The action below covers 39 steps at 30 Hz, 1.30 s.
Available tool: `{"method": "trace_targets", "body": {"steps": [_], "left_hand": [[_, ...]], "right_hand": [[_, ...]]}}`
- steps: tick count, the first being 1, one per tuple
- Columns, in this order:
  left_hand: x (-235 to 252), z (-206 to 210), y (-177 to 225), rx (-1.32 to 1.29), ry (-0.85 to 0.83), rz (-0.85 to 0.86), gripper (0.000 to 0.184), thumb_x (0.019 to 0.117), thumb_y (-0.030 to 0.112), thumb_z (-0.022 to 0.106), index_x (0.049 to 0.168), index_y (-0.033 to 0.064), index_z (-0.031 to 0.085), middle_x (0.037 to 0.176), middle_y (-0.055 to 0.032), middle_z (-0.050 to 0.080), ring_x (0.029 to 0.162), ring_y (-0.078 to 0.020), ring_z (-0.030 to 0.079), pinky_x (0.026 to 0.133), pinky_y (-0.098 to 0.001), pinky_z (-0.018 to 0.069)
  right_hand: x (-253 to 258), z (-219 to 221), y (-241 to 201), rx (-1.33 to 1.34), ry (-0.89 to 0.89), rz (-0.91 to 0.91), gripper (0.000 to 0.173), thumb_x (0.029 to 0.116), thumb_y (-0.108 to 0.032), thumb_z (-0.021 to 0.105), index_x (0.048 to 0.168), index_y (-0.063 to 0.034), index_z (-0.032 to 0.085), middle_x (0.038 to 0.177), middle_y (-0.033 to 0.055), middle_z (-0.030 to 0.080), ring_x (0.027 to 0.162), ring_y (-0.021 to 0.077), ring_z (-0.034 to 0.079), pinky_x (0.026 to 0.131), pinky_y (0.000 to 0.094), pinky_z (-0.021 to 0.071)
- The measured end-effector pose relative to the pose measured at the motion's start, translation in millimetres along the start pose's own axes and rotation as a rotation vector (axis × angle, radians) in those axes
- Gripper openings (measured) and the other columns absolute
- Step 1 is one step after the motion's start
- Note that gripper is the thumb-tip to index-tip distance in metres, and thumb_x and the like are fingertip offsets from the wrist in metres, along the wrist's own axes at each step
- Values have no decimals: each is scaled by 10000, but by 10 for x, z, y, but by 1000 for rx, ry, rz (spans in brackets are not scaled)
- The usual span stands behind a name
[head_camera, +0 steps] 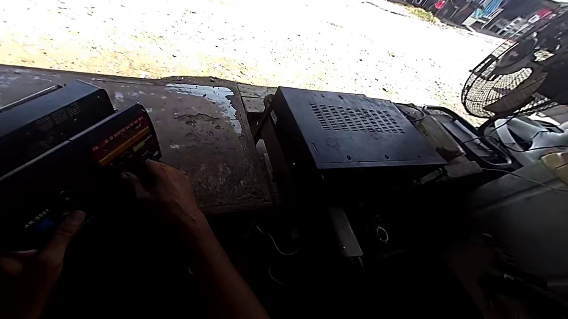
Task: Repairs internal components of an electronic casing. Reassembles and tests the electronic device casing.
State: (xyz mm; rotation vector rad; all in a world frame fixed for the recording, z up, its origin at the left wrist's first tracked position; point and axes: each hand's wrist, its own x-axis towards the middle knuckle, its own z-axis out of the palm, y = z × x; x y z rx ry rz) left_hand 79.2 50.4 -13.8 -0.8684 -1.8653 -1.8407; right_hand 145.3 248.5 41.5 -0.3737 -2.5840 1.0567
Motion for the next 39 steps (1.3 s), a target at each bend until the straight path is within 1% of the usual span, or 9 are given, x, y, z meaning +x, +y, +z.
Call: {"method": "trace_targets", "body": {"steps": [3,5,8,11,20,26,31,35,39], "left_hand": [[-19,-19,-5,9,-2,5,721,812,187,857,1308,-164,468,1208,-160,668,1144,-123,665,1035,-280,538],[-17,-13,12,8,-2,10,724,813,183,854,1308,-173,464,1208,-162,667,1148,-117,661,1034,-273,536],[-9,1,12,-2,6,14,694,813,181,849,1284,-172,481,1190,-157,676,1130,-114,670,1021,-275,545],[-20,0,22,-5,3,8,689,810,166,851,1282,-174,482,1183,-160,680,1125,-116,674,1018,-275,548],[-11,-5,11,13,-1,21,689,815,184,850,1287,-168,492,1192,-169,679,1130,-121,673,1024,-281,544],[-1,-7,0,13,-4,14,699,817,202,849,1293,-167,495,1195,-182,675,1137,-151,671,1030,-302,540],[2,-20,-28,9,-5,5,705,819,204,850,1301,-164,491,1205,-185,673,1146,-156,670,1035,-305,540],[-6,-18,-29,10,-20,2,695,827,198,847,1303,-162,492,1208,-186,673,1146,-156,672,1034,-304,543],[-13,-20,-25,19,-22,1,698,830,201,847,1302,-170,490,1215,-187,669,1151,-146,665,1040,-297,535]], "right_hand": [[-5,18,45,56,36,-7,297,970,-365,699,986,-69,692,867,78,689,829,234,684,744,501,562],[3,19,62,80,54,4,317,944,-386,730,996,-76,690,859,70,686,810,225,680,737,497,567],[8,-9,42,42,29,38,374,1014,-433,618,961,-70,690,873,85,682,849,243,682,752,504,559],[-7,-1,17,-34,-15,33,430,1080,-411,476,954,-82,722,926,79,707,913,247,688,782,506,546],[-15,13,6,-29,-3,22,407,1080,-385,471,953,-98,729,933,66,717,919,233,690,790,512,545],[-19,20,10,0,47,7,321,1000,-385,646,945,-72,688,859,76,676,816,233,677,712,488,559],[-6,49,12,-15,70,27,317,980,-394,671,936,-81,683,837,69,673,801,229,677,695,487,555],[-20,51,41,-37,135,-109,238,921,-253,768,1015,-51,683,896,76,675,806,213,676,713,450,585],[-24,53,52,-94,181,-226,228,856,-165,814,1023,-65,698,933,66,681,828,196,678,722,424,596]]}}
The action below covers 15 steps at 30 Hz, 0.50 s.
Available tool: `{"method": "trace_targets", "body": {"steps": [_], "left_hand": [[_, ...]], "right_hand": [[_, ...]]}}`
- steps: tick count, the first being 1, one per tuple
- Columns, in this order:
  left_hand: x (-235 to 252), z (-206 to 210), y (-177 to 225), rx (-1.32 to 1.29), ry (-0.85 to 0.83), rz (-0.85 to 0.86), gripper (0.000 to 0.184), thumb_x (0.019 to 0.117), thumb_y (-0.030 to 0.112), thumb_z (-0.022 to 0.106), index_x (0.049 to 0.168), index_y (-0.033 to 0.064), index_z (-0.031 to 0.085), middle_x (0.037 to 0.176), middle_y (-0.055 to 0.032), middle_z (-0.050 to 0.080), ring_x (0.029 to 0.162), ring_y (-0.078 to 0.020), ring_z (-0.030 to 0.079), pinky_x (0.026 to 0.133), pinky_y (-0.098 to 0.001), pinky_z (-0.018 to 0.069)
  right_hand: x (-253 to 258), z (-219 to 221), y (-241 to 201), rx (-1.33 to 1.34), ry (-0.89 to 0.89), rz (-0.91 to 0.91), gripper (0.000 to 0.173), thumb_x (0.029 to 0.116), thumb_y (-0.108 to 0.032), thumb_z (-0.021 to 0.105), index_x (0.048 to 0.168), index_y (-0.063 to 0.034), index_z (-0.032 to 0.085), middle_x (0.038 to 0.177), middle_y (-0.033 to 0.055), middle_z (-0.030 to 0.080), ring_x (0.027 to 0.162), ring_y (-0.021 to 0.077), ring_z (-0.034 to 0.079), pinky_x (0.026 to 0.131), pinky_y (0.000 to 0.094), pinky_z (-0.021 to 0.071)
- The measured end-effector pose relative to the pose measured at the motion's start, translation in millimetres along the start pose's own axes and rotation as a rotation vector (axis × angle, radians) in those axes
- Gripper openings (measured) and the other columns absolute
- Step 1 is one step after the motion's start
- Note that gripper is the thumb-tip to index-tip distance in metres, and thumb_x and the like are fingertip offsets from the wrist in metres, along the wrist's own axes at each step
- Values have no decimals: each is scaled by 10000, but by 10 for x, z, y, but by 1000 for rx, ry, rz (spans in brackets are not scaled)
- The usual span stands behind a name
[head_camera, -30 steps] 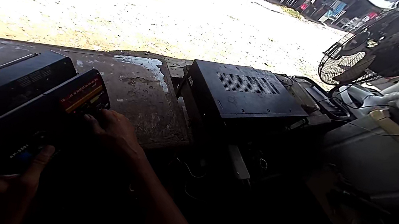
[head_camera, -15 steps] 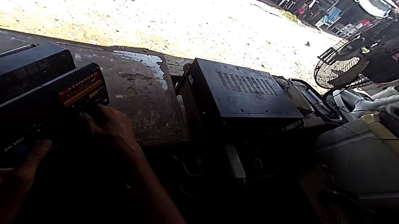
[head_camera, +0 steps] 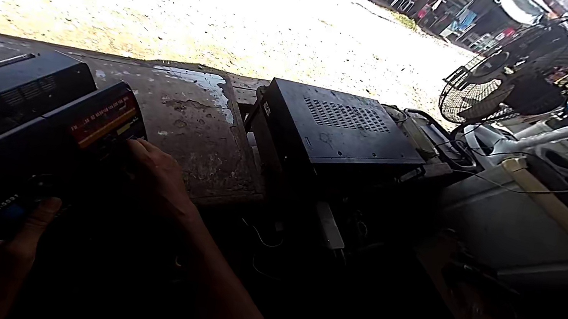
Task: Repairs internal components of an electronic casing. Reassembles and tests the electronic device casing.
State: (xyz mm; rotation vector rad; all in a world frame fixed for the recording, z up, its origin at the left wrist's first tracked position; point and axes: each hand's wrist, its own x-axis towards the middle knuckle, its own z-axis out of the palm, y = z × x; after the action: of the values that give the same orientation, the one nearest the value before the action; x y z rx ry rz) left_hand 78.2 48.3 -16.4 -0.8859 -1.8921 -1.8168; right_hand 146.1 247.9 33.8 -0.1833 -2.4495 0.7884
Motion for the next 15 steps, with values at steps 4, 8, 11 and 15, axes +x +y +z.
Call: {"method": "trace_targets", "body": {"steps": [4,8,11,15], "left_hand": [[-8,-1,-14,-4,-6,-19,651,845,208,834,1288,-151,519,1204,-188,677,1143,-168,673,1034,-313,543],[-8,4,28,-42,-17,-58,619,861,159,814,1290,-168,511,1210,-204,675,1153,-192,673,1041,-329,543],[-6,27,87,-54,-8,-86,592,872,129,800,1281,-185,508,1200,-207,676,1155,-183,669,1044,-314,535],[-5,30,104,-60,2,-126,580,879,102,792,1283,-195,501,1210,-216,673,1179,-186,662,1057,-318,529]], "right_hand": [[-6,3,5,-35,-43,68,249,982,-332,692,953,-85,705,880,48,689,799,195,683,695,429,582],[-5,2,-43,-13,-82,135,298,1017,-354,635,933,-80,716,880,59,697,816,217,688,698,456,575],[-1,15,-39,-1,-26,72,203,964,-273,724,978,-70,722,910,65,700,822,204,690,707,429,589],[16,15,-49,-8,7,3,200,880,-127,799,1035,-39,708,989,97,699,884,210,695,761,407,603]]}}
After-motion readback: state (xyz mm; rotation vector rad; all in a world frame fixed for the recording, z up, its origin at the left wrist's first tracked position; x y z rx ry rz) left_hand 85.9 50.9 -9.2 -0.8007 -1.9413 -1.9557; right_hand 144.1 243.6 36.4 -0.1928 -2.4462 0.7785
